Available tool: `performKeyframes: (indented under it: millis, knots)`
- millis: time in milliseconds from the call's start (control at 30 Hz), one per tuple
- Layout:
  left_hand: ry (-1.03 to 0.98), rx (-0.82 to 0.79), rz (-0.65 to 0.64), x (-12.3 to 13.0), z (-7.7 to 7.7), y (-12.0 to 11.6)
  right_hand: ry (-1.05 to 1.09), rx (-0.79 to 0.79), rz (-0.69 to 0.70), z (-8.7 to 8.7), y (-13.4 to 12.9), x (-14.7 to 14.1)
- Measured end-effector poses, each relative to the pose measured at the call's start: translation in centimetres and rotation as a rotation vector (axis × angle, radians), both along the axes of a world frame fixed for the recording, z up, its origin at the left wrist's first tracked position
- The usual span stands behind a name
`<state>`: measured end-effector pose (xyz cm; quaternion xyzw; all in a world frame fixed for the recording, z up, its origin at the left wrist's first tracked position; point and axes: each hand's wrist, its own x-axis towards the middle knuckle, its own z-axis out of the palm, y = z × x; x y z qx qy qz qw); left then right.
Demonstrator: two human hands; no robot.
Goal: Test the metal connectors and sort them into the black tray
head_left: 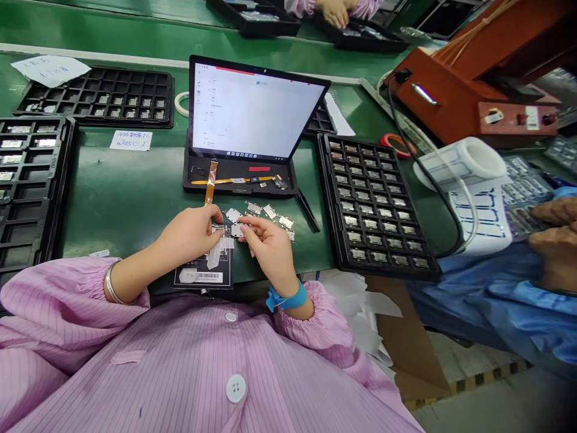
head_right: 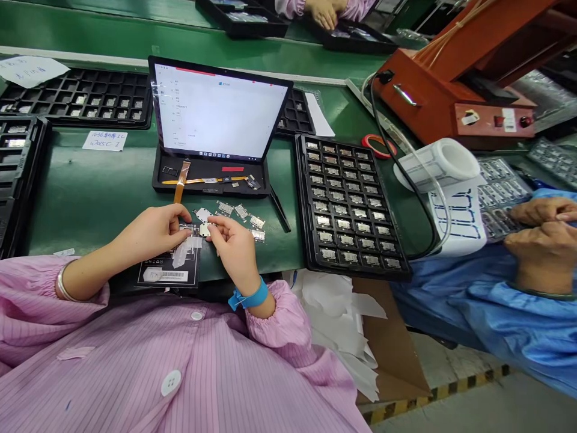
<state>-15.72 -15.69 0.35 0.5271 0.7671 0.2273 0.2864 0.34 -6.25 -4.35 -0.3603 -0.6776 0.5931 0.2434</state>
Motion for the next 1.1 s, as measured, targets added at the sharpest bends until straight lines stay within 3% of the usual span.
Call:
performKeyframes:
  millis: [633,967,1100]
  knots:
    - [0.092,0.007,0.03,0.2,-0.5,0.4,0.012,0.04,0.059,-0.3,-0.1,0.0]
    - [0.369,-0.043,0.062,1.4,-0.6,0.5,-0.01,0.131,0.008,-0.8,-0.2,0.2]
    - [0.355,-0.047,0.069,1.3,-0.6,0.4,0.031,0.096,-0.001,-0.8,-0.3,0.3]
